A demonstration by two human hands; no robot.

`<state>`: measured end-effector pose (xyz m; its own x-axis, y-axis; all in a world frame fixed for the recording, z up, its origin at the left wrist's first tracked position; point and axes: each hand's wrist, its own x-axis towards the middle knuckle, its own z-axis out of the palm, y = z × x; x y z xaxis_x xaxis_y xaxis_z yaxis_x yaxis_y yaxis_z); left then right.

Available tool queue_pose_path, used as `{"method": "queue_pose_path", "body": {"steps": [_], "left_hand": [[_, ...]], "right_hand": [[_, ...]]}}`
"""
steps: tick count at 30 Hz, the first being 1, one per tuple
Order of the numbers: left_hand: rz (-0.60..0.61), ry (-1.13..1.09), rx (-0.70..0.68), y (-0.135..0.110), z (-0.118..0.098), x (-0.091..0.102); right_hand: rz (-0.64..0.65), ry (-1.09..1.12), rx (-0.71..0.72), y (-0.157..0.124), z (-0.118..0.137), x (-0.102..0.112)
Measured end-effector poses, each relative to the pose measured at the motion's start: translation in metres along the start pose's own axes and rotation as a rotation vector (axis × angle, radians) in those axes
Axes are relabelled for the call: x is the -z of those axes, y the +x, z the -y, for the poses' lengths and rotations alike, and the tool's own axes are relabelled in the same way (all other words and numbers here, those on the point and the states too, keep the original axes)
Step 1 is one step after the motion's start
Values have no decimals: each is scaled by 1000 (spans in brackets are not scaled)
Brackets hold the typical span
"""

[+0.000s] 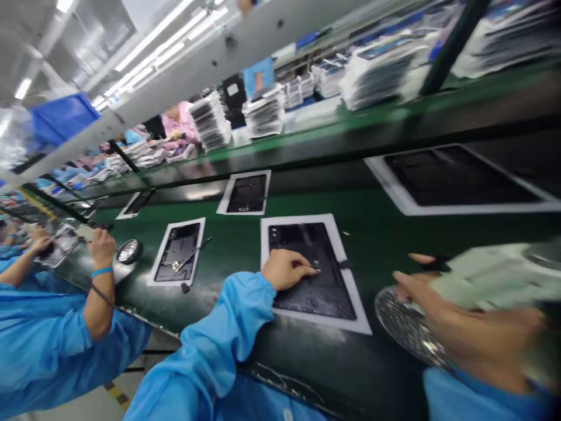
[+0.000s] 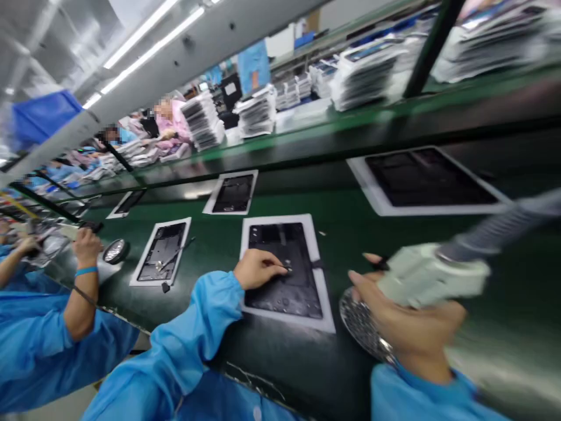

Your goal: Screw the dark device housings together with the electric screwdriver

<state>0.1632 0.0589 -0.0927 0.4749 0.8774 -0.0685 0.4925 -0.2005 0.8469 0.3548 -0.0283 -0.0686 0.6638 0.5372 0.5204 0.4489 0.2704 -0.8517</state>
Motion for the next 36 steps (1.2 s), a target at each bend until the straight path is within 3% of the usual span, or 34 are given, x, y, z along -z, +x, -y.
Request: {"method": "queue_pose_path", "body": {"steps": [1, 6, 11, 18, 23, 28, 31, 36], "left_hand": [[18, -24, 15, -7, 2, 1], [8, 18, 106, -36, 8, 4], [69, 72, 126, -52, 5, 4], [184, 231, 101, -48, -2, -3], [93, 459, 50, -46, -6, -4], [75, 462, 124, -54, -7, -14], [51, 520, 9, -62, 4, -20], [18, 756, -517, -70, 27, -13]], "right_hand": [[17, -8, -36, 0, 4, 0], [155, 78, 56, 2, 8, 2], [221, 128, -28, 2, 13, 1], [229, 145, -25, 1, 9, 1], [240, 131, -51, 2, 10, 2], [264, 151, -21, 1, 14, 1], [343, 213, 3, -1, 14, 0], [449, 241, -94, -7, 23, -6]]}}
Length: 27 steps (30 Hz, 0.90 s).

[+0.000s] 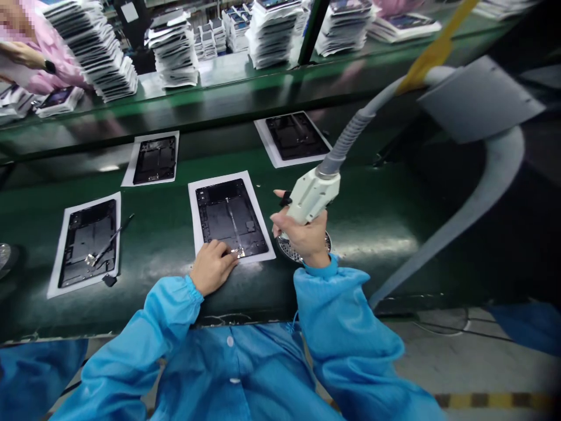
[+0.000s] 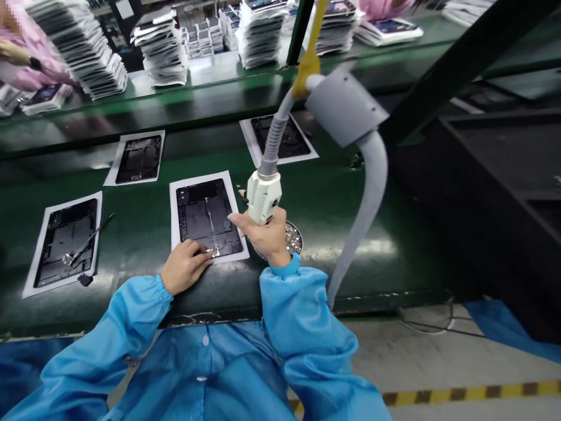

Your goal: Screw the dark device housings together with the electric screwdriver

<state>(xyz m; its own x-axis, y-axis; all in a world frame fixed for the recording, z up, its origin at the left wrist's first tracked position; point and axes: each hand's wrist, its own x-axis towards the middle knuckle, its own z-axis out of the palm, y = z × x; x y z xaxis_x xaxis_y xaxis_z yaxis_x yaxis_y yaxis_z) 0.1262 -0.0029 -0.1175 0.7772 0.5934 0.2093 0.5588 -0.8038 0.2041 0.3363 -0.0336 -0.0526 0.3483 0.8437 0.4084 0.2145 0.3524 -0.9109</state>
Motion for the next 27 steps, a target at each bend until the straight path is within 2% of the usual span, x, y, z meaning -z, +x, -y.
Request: {"method": "queue_pose_path", "body": {"steps": [2, 4, 11, 18, 27], "left_hand": [[-156, 110, -167, 1, 8, 0], [-279, 155, -251, 6, 14, -2], [-392, 137, -279, 20, 17, -12], [-388, 142, -248, 17, 16, -10], [-292, -75, -196, 17, 22, -20]], "right_hand": [[9, 3, -47, -1, 4, -8], [35, 40, -72, -2, 5, -18], [64, 98, -67, -6, -2, -48], [30, 92, -73, -10, -8, -56], [33, 101, -64, -14, -19, -65]]}}
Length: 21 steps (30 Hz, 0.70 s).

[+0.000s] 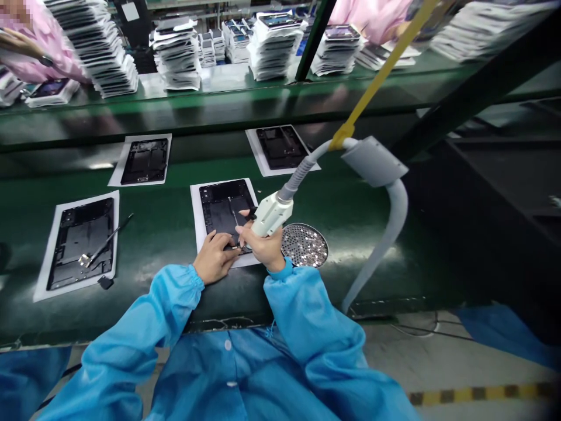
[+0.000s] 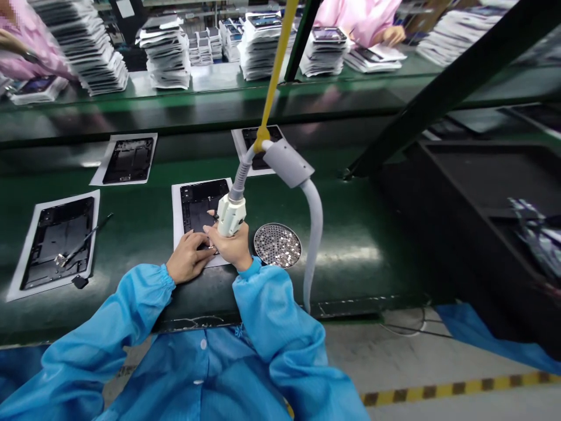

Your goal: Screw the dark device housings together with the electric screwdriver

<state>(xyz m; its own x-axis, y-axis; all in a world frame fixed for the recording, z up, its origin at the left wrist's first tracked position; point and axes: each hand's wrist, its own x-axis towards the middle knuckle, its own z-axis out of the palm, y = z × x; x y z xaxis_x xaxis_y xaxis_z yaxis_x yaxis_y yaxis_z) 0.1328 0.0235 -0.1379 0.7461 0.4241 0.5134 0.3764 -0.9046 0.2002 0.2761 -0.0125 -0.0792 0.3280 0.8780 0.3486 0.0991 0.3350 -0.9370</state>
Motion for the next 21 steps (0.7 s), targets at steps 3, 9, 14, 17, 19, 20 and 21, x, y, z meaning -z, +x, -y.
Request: {"method": "queue_pose_path", "body": {"steps": [3, 9, 14, 17, 19, 20, 21], "left_hand": [[15, -14, 12, -1, 0, 0], [60, -19, 42, -1, -1, 1], [44, 22, 18, -3, -1, 2], [13, 38, 3, -4, -1, 2], [19, 38, 13, -4, -1, 2], [19, 38, 18, -4, -1, 1], [15, 39, 22, -4, -1, 1]], "right_hand": [[11, -2, -12, -1, -5, -1], [29, -46, 2, -5, -10, 1], [51, -141, 83, -13, -13, -1], [32, -144, 97, -14, -11, -5], [5, -106, 61, -10, -3, -3], [-9, -83, 45, -6, 2, 1], [-33, -66, 40, -2, 8, 6]]}}
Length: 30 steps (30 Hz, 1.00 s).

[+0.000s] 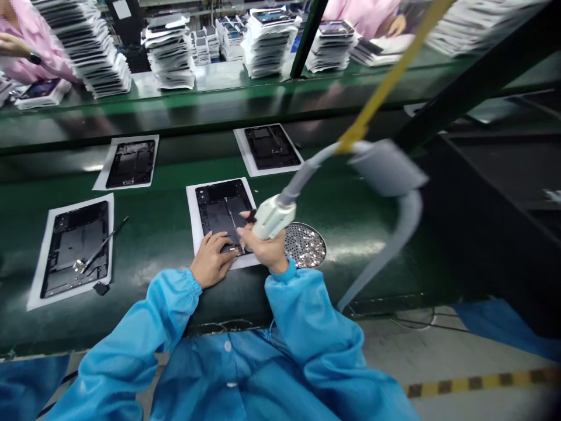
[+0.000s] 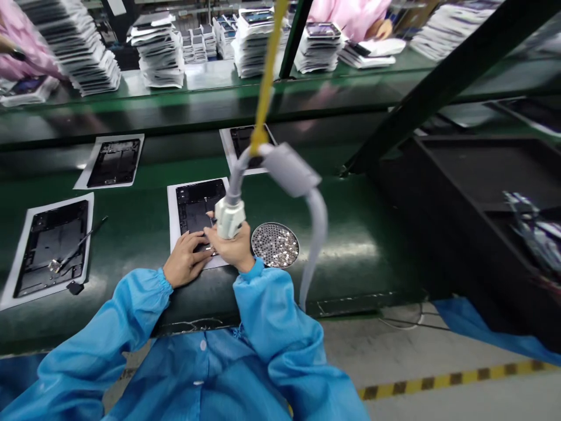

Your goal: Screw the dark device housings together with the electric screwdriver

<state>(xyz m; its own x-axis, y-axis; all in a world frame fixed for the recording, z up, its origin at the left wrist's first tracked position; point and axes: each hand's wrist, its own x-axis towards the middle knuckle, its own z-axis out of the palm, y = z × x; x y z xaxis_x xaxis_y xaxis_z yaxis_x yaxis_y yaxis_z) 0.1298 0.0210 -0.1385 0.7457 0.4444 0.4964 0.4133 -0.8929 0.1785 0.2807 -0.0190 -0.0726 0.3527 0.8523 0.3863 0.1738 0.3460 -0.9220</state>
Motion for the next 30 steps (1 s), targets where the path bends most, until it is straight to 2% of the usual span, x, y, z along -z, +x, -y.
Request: {"method": "queue_pose_path", "body": {"steps": [4, 7, 9, 18, 30], "left_hand": [[-19, 4, -1, 0, 0, 0], [-28, 21, 3, -1, 1, 1], [-34, 33, 9, -2, 2, 3], [-19, 80, 2, -3, 5, 6], [-13, 79, 4, -5, 6, 6]], "right_hand": [[-133, 36, 86, 21, 11, 41], [-201, 61, 100, 30, 5, 70], [-229, 70, 72, 31, -2, 80], [-250, -41, 28, 37, -8, 72], [-255, -63, -27, 39, -16, 71]]}}
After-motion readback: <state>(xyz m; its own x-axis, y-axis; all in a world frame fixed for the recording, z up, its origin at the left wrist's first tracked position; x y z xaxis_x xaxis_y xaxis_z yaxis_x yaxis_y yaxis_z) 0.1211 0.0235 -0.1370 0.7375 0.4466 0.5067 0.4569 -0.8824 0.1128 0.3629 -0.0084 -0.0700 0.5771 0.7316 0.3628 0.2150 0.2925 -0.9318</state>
